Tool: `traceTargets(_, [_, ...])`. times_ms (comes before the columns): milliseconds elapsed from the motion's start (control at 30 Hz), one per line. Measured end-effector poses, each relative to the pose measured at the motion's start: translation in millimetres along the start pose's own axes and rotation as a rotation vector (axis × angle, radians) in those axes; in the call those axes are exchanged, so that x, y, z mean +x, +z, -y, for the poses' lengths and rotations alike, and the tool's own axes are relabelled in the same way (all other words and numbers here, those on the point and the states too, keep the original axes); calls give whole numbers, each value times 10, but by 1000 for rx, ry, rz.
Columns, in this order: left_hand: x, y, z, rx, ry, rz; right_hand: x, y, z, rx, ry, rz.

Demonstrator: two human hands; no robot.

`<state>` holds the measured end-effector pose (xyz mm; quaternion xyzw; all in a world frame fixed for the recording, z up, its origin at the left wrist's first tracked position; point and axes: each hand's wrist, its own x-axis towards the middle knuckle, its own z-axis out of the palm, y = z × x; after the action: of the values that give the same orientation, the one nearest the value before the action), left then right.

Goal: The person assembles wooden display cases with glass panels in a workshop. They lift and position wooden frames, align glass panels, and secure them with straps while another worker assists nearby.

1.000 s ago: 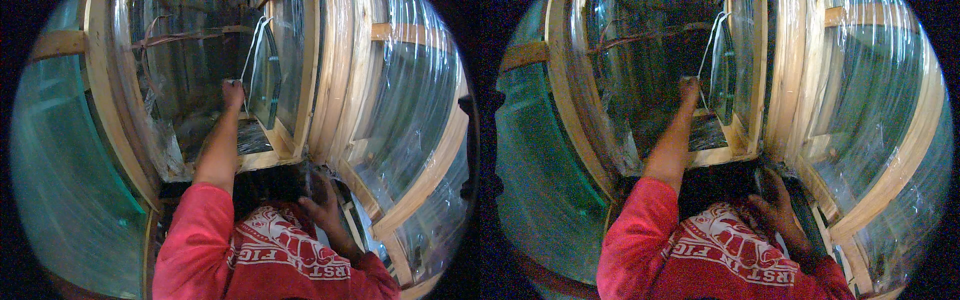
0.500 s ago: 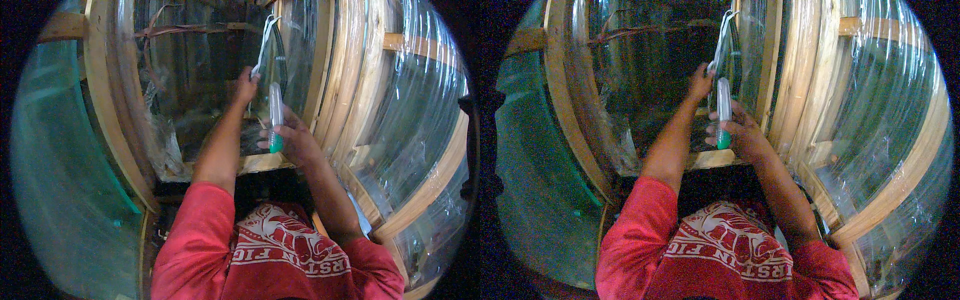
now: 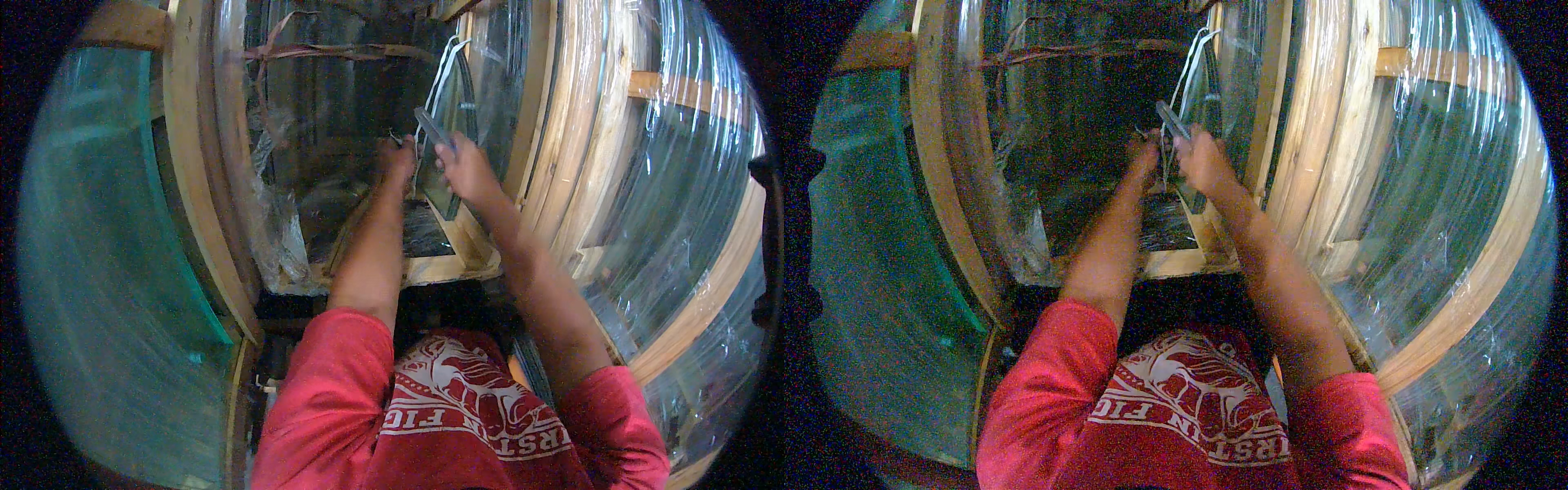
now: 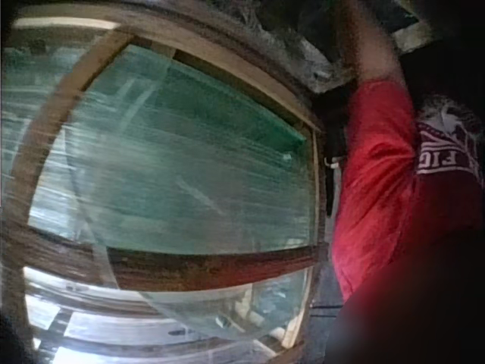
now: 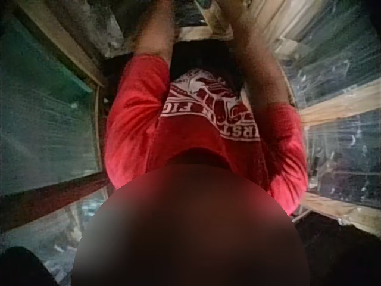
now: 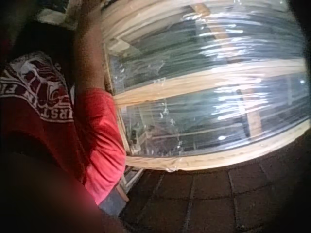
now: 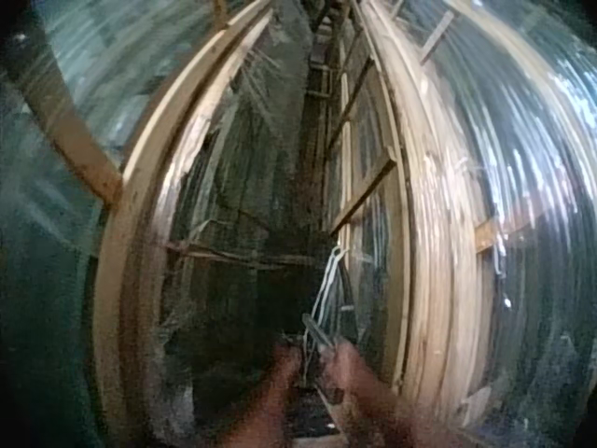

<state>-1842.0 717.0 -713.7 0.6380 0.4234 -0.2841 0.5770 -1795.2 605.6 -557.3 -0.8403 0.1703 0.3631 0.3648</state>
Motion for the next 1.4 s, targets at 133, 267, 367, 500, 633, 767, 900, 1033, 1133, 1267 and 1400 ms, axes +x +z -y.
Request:
traceTargets(133, [210,114,294,-66,57,13,324,-85,41,-408,-90,-42])
traceTargets(267, [326,171,442,-104,82,-47,530,-113,46,-331,-123,111])
traceTargets(367, [254,171,402,-60,140,-113,576,-126,47,-23,-69,269])
traceTargets(500, [45,121,183,-181,129,-105,547,-195,42,234,18,336])
traceTargets(633, [-120,49,10,-302,-8,3,534,-170,31,-54,-166,181])
traceTargets(767, [-120,36,-13,-146,201,-87,485,-179,-44,-502,-258,40])
traceTargets(900, [-110,37,-11,-200,131,-39,482,-254,-82,-633,-249,157])
traceTargets(1033, [-184,0,-125,-268,69,26,415,-268,-82,-552,-222,143])
traceTargets(1133, [-269,-17,-226,-247,11,-12,361,-266,-94,-586,-298,101])
traceTargets(1267, [-281,-35,-210,-208,79,-14,360,-234,-106,-488,-164,113])
traceTargets(1400, [-135,5,5,29,167,-134,190,-169,-37,122,13,37])
